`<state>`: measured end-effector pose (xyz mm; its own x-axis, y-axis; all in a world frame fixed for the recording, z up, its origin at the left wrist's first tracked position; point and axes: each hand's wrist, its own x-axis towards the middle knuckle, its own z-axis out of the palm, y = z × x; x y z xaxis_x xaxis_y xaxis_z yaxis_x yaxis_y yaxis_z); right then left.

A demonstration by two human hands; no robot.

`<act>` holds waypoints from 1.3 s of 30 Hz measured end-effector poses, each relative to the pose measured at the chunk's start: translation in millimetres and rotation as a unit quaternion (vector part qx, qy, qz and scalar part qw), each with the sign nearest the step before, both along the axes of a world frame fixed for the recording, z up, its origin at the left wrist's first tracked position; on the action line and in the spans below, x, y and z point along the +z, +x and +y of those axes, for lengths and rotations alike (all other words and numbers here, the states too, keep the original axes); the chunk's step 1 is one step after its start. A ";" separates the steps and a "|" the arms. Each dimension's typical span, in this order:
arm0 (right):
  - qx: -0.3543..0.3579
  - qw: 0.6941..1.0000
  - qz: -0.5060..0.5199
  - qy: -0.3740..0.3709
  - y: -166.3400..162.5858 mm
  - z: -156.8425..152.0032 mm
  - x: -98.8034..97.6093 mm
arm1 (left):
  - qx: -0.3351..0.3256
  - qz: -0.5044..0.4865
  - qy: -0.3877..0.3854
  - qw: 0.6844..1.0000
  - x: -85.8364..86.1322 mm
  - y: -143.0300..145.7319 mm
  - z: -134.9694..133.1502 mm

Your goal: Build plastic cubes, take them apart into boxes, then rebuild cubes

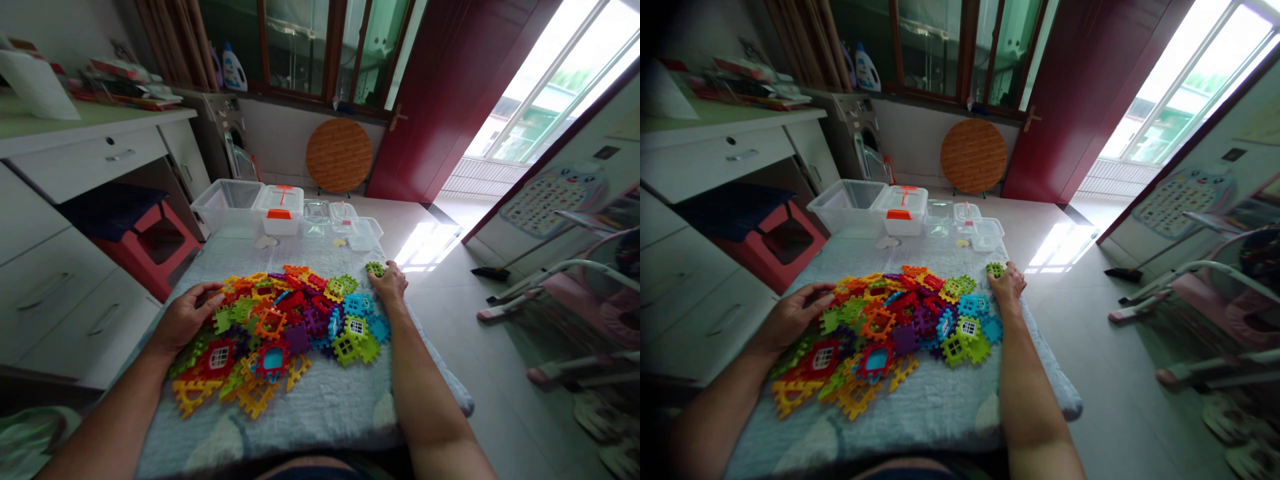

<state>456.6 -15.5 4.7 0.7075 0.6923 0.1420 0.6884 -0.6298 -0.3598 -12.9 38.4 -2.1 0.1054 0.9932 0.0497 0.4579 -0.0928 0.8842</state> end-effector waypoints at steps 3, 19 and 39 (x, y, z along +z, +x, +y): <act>0.007 1.000 -0.002 -0.005 -1.8 -1.0 -0.1 | -0.001 0.002 0.002 1.000 0.5 0.3 -0.1; 0.323 0.932 0.098 0.134 -35.4 -20.3 24.4 | -0.005 -0.014 -0.027 1.000 4.2 0.9 -1.3; 0.167 0.908 0.345 0.170 -43.3 -12.3 15.7 | -0.018 -0.008 -0.031 0.999 0.7 -1.1 -0.6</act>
<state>413.4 -27.8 20.4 0.4683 0.8835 -0.0099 0.3583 -0.2001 -0.9119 -14.1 37.9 -1.4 0.1412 0.9899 -0.0101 0.4404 -0.0536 0.8962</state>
